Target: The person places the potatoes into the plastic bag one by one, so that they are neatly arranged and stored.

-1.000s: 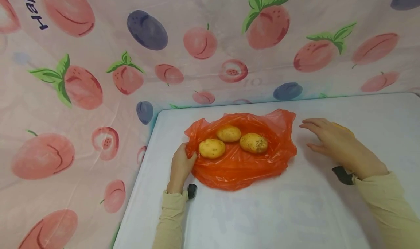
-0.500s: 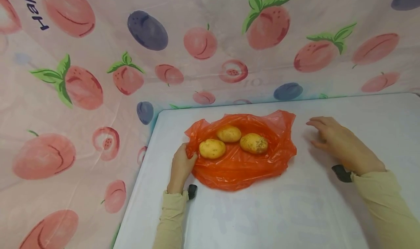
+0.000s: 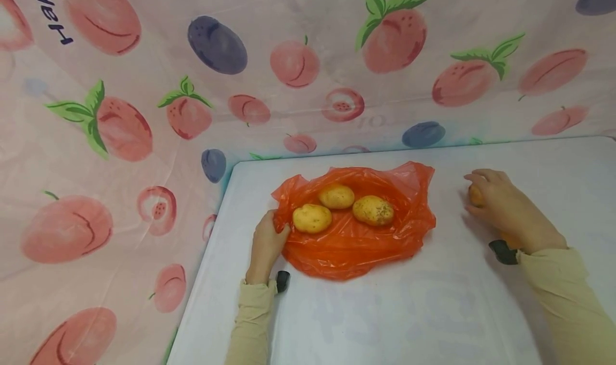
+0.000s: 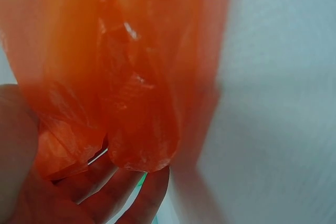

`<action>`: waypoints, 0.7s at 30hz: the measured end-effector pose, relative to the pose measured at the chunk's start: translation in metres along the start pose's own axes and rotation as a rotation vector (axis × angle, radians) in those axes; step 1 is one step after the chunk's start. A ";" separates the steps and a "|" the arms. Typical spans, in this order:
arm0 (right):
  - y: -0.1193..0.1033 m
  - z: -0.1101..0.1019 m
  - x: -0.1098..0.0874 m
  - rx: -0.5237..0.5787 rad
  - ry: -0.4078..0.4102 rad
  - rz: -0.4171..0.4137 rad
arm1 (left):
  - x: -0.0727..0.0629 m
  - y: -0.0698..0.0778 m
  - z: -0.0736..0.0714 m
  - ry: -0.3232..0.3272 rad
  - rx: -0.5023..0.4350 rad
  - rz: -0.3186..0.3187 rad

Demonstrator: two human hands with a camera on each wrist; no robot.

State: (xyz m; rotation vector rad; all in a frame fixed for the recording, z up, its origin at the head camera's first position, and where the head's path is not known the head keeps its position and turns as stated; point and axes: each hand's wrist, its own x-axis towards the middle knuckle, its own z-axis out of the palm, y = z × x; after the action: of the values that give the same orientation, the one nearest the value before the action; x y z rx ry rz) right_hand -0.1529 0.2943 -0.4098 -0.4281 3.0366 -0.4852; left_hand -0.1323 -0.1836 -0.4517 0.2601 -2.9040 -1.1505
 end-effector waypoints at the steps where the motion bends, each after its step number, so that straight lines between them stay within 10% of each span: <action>1: 0.002 0.001 0.001 -0.003 0.001 0.000 | 0.000 0.000 0.000 0.003 -0.001 0.003; 21: 0.013 0.006 0.003 -0.024 -0.003 0.057 | -0.001 -0.001 0.000 0.007 -0.008 0.009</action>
State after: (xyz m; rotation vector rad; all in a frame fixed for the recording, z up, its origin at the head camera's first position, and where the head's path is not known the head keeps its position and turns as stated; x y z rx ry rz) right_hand -0.1590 0.3030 -0.4194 -0.3416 3.0452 -0.4448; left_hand -0.1314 -0.1843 -0.4521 0.2499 -2.8902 -1.1575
